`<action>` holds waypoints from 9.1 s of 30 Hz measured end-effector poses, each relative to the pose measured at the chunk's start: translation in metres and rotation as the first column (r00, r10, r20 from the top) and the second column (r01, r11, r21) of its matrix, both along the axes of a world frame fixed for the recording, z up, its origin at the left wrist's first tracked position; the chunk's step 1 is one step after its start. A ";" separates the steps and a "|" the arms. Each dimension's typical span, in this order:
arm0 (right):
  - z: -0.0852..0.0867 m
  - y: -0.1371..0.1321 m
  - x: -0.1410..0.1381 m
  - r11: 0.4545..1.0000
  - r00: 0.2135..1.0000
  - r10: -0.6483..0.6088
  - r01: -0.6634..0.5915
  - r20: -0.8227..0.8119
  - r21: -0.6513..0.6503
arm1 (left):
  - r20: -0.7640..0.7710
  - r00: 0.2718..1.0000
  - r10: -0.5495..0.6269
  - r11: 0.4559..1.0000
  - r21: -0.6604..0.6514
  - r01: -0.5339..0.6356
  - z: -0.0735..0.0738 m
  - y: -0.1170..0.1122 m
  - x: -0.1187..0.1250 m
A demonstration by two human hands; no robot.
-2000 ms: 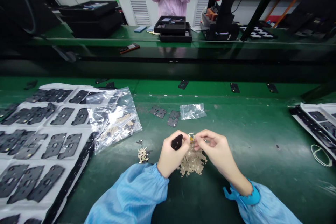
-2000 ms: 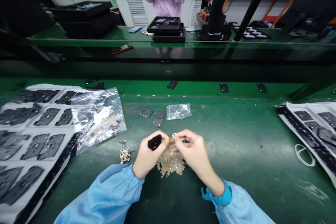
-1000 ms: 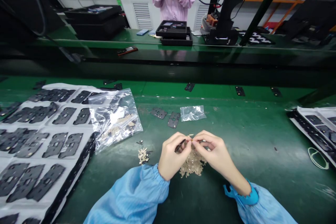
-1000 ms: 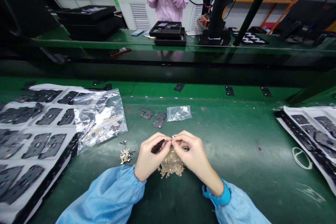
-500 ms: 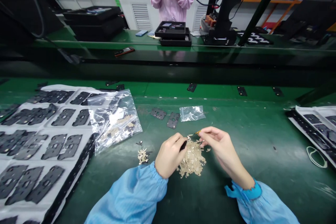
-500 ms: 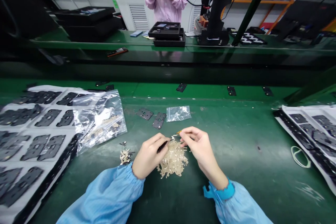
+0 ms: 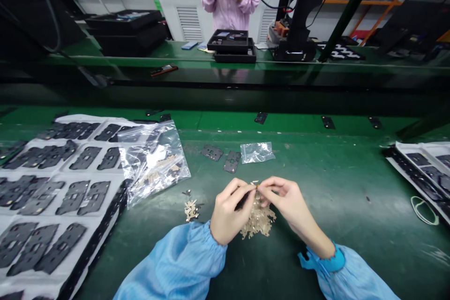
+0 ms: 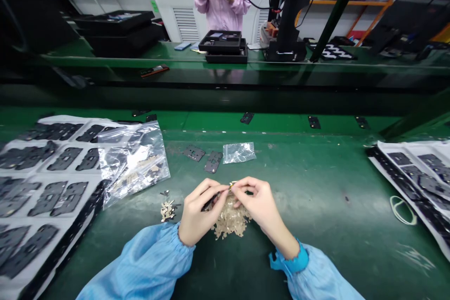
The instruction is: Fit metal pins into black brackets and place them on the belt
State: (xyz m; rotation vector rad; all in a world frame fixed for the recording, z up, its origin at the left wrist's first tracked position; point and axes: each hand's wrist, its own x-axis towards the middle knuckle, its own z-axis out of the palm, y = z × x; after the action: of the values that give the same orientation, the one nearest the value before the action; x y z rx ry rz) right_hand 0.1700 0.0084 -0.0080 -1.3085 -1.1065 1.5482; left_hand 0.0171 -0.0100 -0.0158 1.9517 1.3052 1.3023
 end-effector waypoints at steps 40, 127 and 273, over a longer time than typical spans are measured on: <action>-0.003 -0.007 -0.010 0.987 0.994 -0.087 0.095 -0.065 0.129 | 0.705 0.649 0.287 0.642 -0.644 0.415 -0.002 0.009 0.002; 0.014 -0.008 -0.002 0.961 0.937 0.136 -0.204 -0.322 -0.188 | 0.517 0.788 0.334 0.883 -0.465 -0.069 -0.001 0.018 -0.011; 0.022 0.186 0.056 0.784 -0.091 -0.216 -0.609 0.972 0.117 | 0.473 0.810 0.348 0.926 -0.309 -0.217 0.005 0.038 -0.039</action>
State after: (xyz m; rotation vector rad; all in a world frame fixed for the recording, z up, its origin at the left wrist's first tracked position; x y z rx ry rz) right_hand 0.2256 0.1945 0.0140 -1.8206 -2.6019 -0.1897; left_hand -0.0220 0.0277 -0.0113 1.1426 1.4173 1.5846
